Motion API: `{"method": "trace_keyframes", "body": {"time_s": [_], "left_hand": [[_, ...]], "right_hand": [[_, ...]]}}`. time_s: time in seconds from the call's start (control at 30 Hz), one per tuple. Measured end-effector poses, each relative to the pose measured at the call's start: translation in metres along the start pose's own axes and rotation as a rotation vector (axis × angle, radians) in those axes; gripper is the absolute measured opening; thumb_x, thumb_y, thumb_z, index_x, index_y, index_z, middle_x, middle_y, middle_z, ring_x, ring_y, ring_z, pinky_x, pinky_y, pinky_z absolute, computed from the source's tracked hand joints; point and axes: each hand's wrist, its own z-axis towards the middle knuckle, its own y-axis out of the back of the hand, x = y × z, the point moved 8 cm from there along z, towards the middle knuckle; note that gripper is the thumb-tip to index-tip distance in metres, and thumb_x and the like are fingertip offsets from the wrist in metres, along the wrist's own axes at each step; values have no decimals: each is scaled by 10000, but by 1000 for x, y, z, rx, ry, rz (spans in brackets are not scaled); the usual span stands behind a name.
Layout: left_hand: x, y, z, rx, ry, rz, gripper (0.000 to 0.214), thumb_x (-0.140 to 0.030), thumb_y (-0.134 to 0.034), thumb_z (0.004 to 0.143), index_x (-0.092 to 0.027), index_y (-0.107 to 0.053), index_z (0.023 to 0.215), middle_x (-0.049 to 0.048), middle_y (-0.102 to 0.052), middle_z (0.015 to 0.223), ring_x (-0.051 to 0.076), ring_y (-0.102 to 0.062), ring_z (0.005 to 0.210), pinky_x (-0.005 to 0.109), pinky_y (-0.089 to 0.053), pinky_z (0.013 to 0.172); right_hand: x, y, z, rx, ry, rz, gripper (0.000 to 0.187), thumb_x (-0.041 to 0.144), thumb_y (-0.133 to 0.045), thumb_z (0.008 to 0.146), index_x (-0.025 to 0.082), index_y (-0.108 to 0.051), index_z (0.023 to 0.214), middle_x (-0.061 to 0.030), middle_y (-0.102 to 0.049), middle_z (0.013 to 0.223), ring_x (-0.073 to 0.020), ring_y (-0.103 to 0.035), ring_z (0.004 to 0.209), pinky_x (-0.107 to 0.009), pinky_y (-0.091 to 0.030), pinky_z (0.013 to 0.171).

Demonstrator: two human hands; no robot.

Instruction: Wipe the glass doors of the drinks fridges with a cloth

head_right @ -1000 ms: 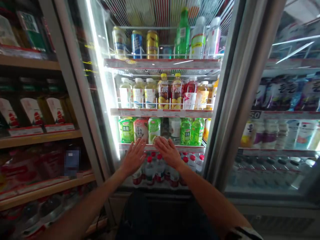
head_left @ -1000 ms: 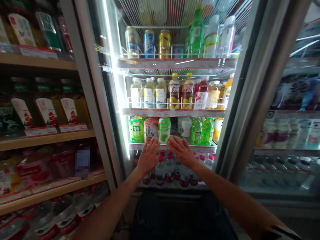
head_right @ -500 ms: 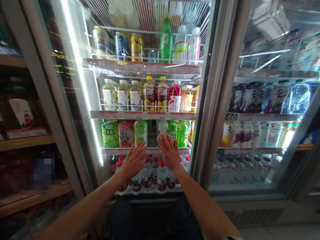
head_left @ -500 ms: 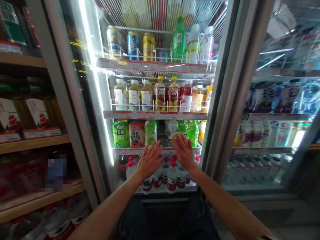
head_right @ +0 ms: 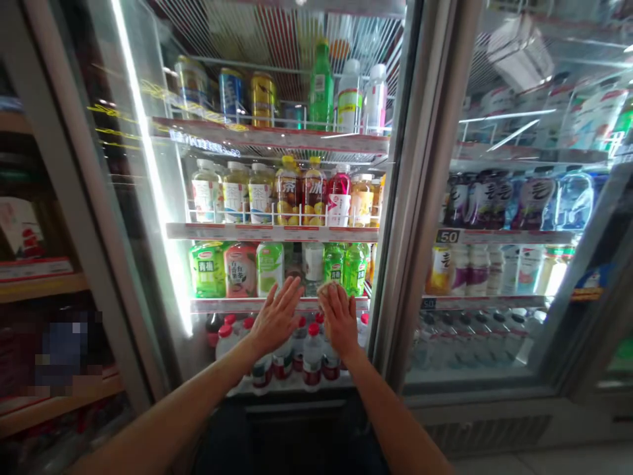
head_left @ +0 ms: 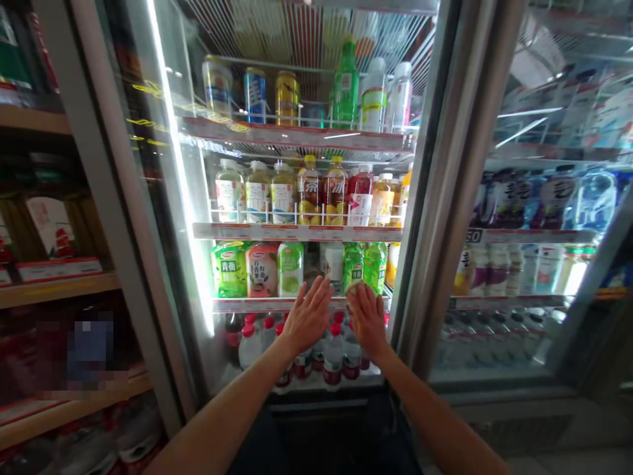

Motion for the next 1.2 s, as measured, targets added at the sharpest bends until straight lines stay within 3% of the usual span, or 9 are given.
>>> {"method": "trace_keyframes", "body": {"time_s": [0.1, 0.27, 0.5, 0.7, 0.9, 1.07, 1.2], "left_hand": [[-1, 0, 4, 0, 9, -8, 519, -289, -421, 869, -128, -351, 1357, 119, -348, 1440, 228, -200, 1377, 437, -153, 1126], [-2, 0, 12, -30, 22, -19, 530, -261, -426, 855, -118, -341, 1358, 125, -327, 1450, 234, -172, 1384, 455, -133, 1127], [5, 5, 17, -61, 39, -5, 574, -277, -471, 830, -128, -333, 1366, 127, -347, 1438, 236, -198, 1377, 447, -151, 1125], [18, 13, 31, -99, 96, -16, 621, -262, -452, 849, -130, -232, 1414, 133, -297, 1461, 247, -171, 1382, 472, -154, 1117], [29, 19, 37, -125, 122, -12, 616, -254, -455, 850, -136, -236, 1414, 138, -296, 1460, 251, -191, 1377, 478, -139, 1118], [39, 28, 46, -184, 138, 1, 605, -261, -440, 858, -136, -236, 1413, 137, -291, 1462, 240, -159, 1385, 476, -123, 1122], [48, 34, 49, -208, 165, 26, 580, -269, -435, 860, -115, -273, 1396, 146, -294, 1458, 241, -149, 1387, 477, -112, 1125]], "right_hand": [[-7, 4, -4, 1, 18, -19, 602, 121, -432, 855, 247, -262, 1418, -97, -333, 1456, -223, -185, 1387, -480, -171, 1105], [-45, 22, 28, -169, -130, -77, 604, 151, -417, 875, 227, -211, 1437, -130, -246, 1488, -260, -207, 1378, -493, -235, 1077], [-56, 17, -19, -104, -190, -112, 572, 190, -398, 894, 229, -214, 1435, -128, -267, 1480, -266, -236, 1366, -516, -310, 1042], [-87, 33, 21, -235, -261, -56, 590, 172, -390, 889, 211, -190, 1443, -123, -216, 1498, -263, -230, 1368, -501, -306, 1068], [-79, 32, 7, -195, -223, -51, 625, 149, -408, 878, 233, -165, 1447, -111, -212, 1501, -266, -239, 1364, -505, -317, 1064], [-97, 40, 60, -254, -269, -21, 591, 175, -380, 885, 227, -190, 1442, -102, -222, 1498, -250, -226, 1368, -505, -284, 1081], [-80, 41, 76, -255, -207, -21, 585, 157, -365, 886, 245, -197, 1440, -92, -208, 1505, -247, -202, 1378, -498, -280, 1074]]}}
